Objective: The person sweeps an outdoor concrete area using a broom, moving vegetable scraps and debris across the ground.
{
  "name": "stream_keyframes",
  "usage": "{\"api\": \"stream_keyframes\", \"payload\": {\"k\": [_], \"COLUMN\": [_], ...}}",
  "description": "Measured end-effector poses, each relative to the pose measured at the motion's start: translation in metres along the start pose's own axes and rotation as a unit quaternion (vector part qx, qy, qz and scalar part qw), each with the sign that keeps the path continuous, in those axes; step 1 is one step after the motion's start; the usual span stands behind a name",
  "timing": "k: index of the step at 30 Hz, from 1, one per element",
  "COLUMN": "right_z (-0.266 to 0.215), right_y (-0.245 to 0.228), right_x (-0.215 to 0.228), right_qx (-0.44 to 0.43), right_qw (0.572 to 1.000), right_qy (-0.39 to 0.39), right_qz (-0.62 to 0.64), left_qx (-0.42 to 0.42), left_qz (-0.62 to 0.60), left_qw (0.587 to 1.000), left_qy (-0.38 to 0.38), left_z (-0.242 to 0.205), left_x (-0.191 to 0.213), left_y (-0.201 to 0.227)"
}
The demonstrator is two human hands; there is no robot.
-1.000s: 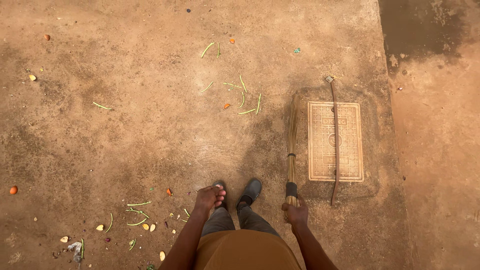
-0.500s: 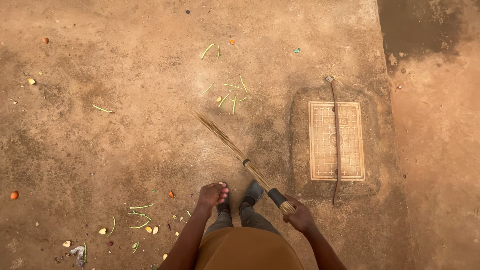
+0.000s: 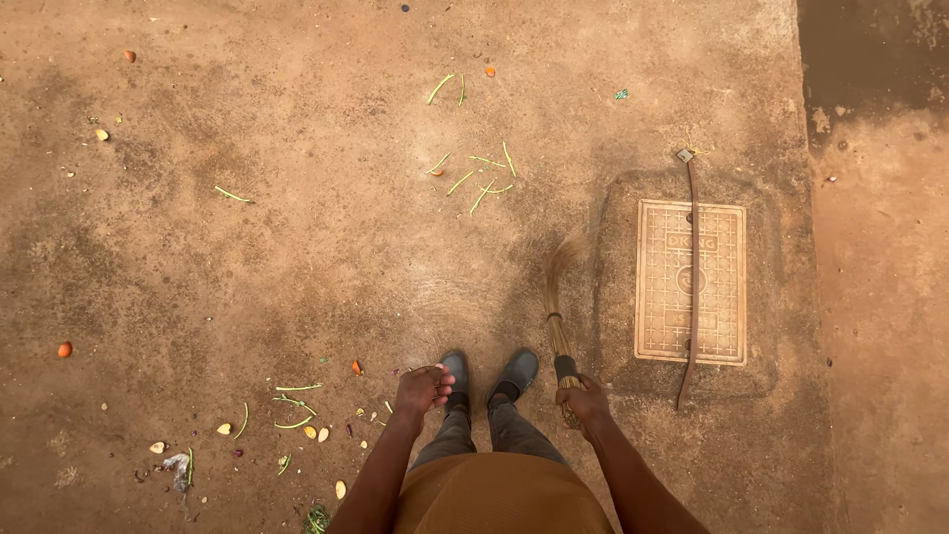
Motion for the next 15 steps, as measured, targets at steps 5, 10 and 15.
{"api": "stream_keyframes", "payload": {"k": [5, 10, 15], "right_z": [-0.045, -0.082, -0.074], "right_y": [-0.044, -0.054, -0.014], "right_x": [-0.019, 0.011, 0.027], "right_qx": [0.143, 0.229, 0.159], "right_qw": [0.939, 0.916, 0.962], "right_qy": [-0.115, -0.099, -0.023], "right_qz": [-0.291, -0.316, -0.221], "left_qx": [-0.005, -0.009, -0.012], "left_qz": [-0.008, 0.020, 0.004], "left_qw": [1.000, 1.000, 1.000], "left_qy": [-0.008, -0.012, -0.010], "left_z": [-0.002, -0.010, -0.011], "left_x": [-0.002, -0.015, -0.012], "left_y": [0.003, 0.020, 0.020]}}
Point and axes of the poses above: each hand's wrist, its own z-axis towards the middle knuckle, its own x-axis out of the back of the hand, y = z × x, the point moved 8 cm from there along z, towards the middle knuckle, and after that the axes turned 2 degrees about -z, right-handed, at the moved point
